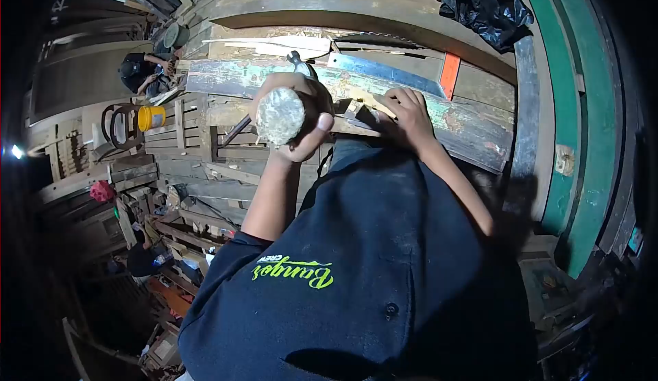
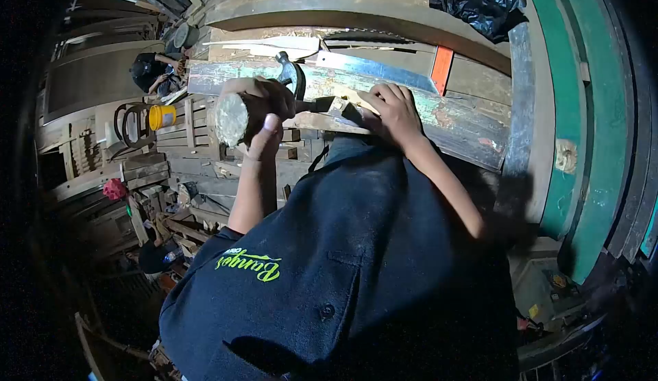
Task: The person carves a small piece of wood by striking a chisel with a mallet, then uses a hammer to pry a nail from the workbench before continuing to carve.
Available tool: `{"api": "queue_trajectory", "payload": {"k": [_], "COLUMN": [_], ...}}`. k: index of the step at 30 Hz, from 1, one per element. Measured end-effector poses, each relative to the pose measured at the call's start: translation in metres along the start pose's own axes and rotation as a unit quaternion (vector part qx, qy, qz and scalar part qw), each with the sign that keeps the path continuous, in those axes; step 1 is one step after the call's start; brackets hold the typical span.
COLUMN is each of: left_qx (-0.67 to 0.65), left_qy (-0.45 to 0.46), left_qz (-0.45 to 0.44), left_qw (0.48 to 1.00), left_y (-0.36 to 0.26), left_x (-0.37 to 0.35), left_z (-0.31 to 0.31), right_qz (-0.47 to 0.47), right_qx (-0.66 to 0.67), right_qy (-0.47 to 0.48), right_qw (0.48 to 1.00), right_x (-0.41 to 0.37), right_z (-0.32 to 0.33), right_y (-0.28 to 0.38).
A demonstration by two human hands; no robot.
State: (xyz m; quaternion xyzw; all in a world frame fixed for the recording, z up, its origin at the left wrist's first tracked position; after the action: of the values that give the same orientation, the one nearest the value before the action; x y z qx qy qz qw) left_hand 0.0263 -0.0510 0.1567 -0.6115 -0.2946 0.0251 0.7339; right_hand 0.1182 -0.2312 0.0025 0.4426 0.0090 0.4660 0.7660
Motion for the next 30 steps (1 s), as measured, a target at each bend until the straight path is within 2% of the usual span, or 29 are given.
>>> {"api": "queue_trajectory", "payload": {"k": [1,3,5,7,8,10,13,15,16,17,20,23,24,25,27,28,29,30], "left_qx": [-0.002,-0.053,0.020,0.170,0.140,0.126,0.059,0.105,0.095,0.087,0.053,-0.012,0.029,0.179,0.091,0.118,0.093,0.040], "left_qy": [-0.004,0.048,0.106,0.091,0.133,0.133,0.130,0.158,0.166,0.130,0.135,0.125,0.126,0.166,0.155,0.143,0.149,0.144], "left_qz": [0.005,0.022,-0.037,-0.177,-0.086,-0.113,-0.020,-0.049,-0.120,-0.090,-0.018,-0.039,-0.024,-0.124,-0.068,-0.098,-0.047,-0.043], "left_qw": [1.000,0.997,0.994,0.965,0.977,0.977,0.990,0.981,0.974,0.984,0.989,0.991,0.991,0.962,0.981,0.978,0.983,0.988], "left_y": [-0.004,-0.002,-0.002,-0.011,-0.002,0.000,0.001,0.001,-0.002,0.002,0.003,-0.004,0.000,-0.006,0.004,0.000,0.003,0.001], "left_x": [0.001,0.005,0.014,0.020,0.023,0.024,0.016,0.017,0.026,0.023,0.027,0.025,0.021,0.024,0.029,0.030,0.026,0.024], "left_z": [-0.007,-0.019,-0.026,-0.032,-0.032,-0.032,-0.026,-0.029,-0.033,-0.032,-0.026,-0.024,-0.027,-0.031,-0.035,-0.034,-0.032,-0.031], "right_qz": [-0.001,0.017,0.007,0.001,0.010,0.009,0.001,0.005,0.012,0.011,0.026,0.017,0.007,0.007,0.011,0.018,0.016,0.021], "right_qx": [-0.001,0.015,0.016,0.048,0.049,0.049,0.044,0.032,0.056,0.059,0.046,0.029,0.048,0.049,0.060,0.063,0.061,0.053], "right_qy": [0.001,-0.007,-0.005,-0.006,-0.021,-0.019,-0.011,-0.011,-0.022,-0.023,-0.049,-0.029,-0.029,-0.028,-0.040,-0.044,-0.045,-0.043], "right_qw": [1.000,1.000,1.000,0.999,0.999,0.999,0.999,0.999,0.998,0.998,0.997,0.999,0.998,0.998,0.997,0.997,0.997,0.997], "right_x": [0.000,0.003,0.004,0.002,0.002,0.001,0.003,0.003,0.002,0.001,0.003,0.003,0.002,0.000,0.001,0.001,0.001,0.002], "right_z": [0.001,0.005,0.006,0.004,0.004,0.004,0.007,0.005,0.005,0.003,0.007,0.005,0.004,0.003,0.004,0.004,0.005,0.006], "right_y": [0.000,0.004,0.004,0.002,0.002,0.002,0.003,0.004,0.003,0.004,0.005,0.003,0.001,0.002,0.000,-0.001,-0.001,0.000]}}
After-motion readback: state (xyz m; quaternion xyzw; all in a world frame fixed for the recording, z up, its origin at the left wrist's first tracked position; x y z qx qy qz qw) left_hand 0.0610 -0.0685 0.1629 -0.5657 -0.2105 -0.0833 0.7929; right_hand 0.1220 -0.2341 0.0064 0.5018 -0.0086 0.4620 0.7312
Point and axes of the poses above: each hand's wrist, its own x-axis towards the middle knuckle, its own z-axis out of the back of the hand, y = z × x, the point moved 5 cm from there along x, towards the middle knuckle, and after that the axes turned 6 degrees about x, right-handed, at the moved point
